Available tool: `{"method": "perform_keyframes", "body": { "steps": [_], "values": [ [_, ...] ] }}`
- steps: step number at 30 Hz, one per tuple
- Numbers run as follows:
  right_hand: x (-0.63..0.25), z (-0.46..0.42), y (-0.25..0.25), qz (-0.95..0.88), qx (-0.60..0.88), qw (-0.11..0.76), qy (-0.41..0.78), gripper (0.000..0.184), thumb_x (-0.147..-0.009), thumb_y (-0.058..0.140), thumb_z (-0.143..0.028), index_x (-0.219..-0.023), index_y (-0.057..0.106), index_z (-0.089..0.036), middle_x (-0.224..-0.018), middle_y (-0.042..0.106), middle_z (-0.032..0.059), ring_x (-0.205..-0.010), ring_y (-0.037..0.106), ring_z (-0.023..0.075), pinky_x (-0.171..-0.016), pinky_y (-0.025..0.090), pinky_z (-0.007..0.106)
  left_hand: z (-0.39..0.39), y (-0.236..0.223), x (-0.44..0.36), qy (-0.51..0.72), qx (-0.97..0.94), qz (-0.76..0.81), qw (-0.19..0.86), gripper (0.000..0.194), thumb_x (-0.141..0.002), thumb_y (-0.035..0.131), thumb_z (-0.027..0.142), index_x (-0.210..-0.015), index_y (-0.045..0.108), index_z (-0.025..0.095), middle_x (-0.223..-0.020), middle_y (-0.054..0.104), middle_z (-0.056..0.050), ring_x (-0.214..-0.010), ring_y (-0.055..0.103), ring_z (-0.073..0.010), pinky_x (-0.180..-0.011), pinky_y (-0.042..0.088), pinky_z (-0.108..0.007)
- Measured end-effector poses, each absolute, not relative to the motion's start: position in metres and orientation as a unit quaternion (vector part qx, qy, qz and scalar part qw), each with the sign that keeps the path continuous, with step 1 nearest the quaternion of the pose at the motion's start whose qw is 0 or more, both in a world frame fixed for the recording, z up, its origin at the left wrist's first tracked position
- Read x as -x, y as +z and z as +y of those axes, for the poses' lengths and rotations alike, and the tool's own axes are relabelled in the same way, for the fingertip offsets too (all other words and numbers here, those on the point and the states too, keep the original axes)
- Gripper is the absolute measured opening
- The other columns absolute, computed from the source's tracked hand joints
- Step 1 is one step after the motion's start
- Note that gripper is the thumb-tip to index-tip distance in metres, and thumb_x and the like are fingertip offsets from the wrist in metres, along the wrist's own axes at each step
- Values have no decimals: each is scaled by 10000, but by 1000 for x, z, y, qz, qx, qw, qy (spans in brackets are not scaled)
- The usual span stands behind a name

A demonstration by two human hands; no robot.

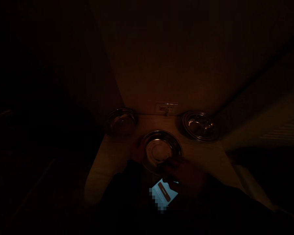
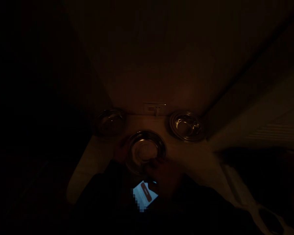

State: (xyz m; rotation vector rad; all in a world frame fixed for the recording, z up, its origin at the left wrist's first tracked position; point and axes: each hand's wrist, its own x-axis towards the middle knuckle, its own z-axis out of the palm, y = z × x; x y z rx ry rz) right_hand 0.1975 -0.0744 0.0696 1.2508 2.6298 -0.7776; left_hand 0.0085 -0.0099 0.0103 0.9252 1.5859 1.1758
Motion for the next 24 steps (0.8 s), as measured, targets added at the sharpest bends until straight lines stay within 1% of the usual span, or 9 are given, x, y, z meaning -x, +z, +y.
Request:
{"method": "perform_keyframes", "body": {
  "steps": [3,6,8,11,12,14,17,20,24],
  "values": [
    [-181,-80,68,857,-414,59,-300,571,-775,595,-268,-1331,495,-188,-1300,540,147,-1167,504,324,-959,424,465,-9,10,-9,482,-368,652,455,281,-821,550,293,-985,719,139,-1055,723,-104,-1033,649,-249,-945,485,-396],
    [-172,-85,63,849,-425,48,-312,689,-731,596,-170,-1394,412,-170,-1347,512,152,-1204,485,304,-995,410,438,-7,6,-6,476,-380,658,442,293,-820,561,311,-997,721,140,-1074,715,-114,-1060,636,-266,-972,465,-429],
    [-179,-83,62,850,-417,51,-318,667,-724,595,-152,-1373,442,-155,-1381,484,158,-1260,436,307,-1041,371,443,-6,3,-3,479,-398,634,458,303,-818,569,324,-1013,719,147,-1091,711,-109,-1079,628,-261,-988,455,-424],
    [-201,-75,65,864,-402,61,-297,610,-699,638,-169,-1296,527,-118,-1495,307,200,-1372,256,365,-1086,299,492,-4,0,-1,489,-403,610,475,310,-807,585,334,-1024,714,154,-1107,706,-97,-1090,624,-244,-996,452,-396],
    [-205,-73,67,864,-409,71,-284,591,-705,639,-176,-1284,539,-117,-1487,315,209,-1365,263,377,-1078,300,512,-4,-1,-2,490,-398,615,472,310,-806,587,332,-1026,712,153,-1107,706,-98,-1088,625,-244,-993,454,-394],
    [-203,-71,70,864,-415,92,-268,521,-722,634,-183,-1237,574,-131,-1400,433,208,-1299,368,373,-1040,337,525,-3,-3,-5,489,-392,631,458,306,-812,577,322,-1023,711,145,-1108,704,-108,-1086,626,-249,-986,458,-401],
    [-181,-75,71,859,-421,100,-272,458,-748,611,-192,-1204,578,-152,-1201,589,165,-1136,517,315,-952,421,450,-1,-6,-7,490,-400,635,444,309,-828,554,329,-1009,717,139,-1103,704,-124,-1082,628,-260,-983,459,-414],
    [-165,-80,70,856,-433,97,-265,470,-765,601,-203,-1230,549,-155,-1176,603,163,-1096,543,311,-902,442,434,3,-11,-4,488,-403,622,462,320,-810,578,367,-995,725,151,-1077,713,-117,-1070,633,-269,-974,467,-420],
    [-184,-77,67,888,-393,74,-225,420,-787,595,-208,-1204,571,-159,-1222,594,160,-1145,522,312,-978,381,486,10,-13,0,476,-409,608,487,335,-765,632,392,-987,731,161,-1072,717,-104,-1090,623,-279,-990,454,-431]
  ]
}}
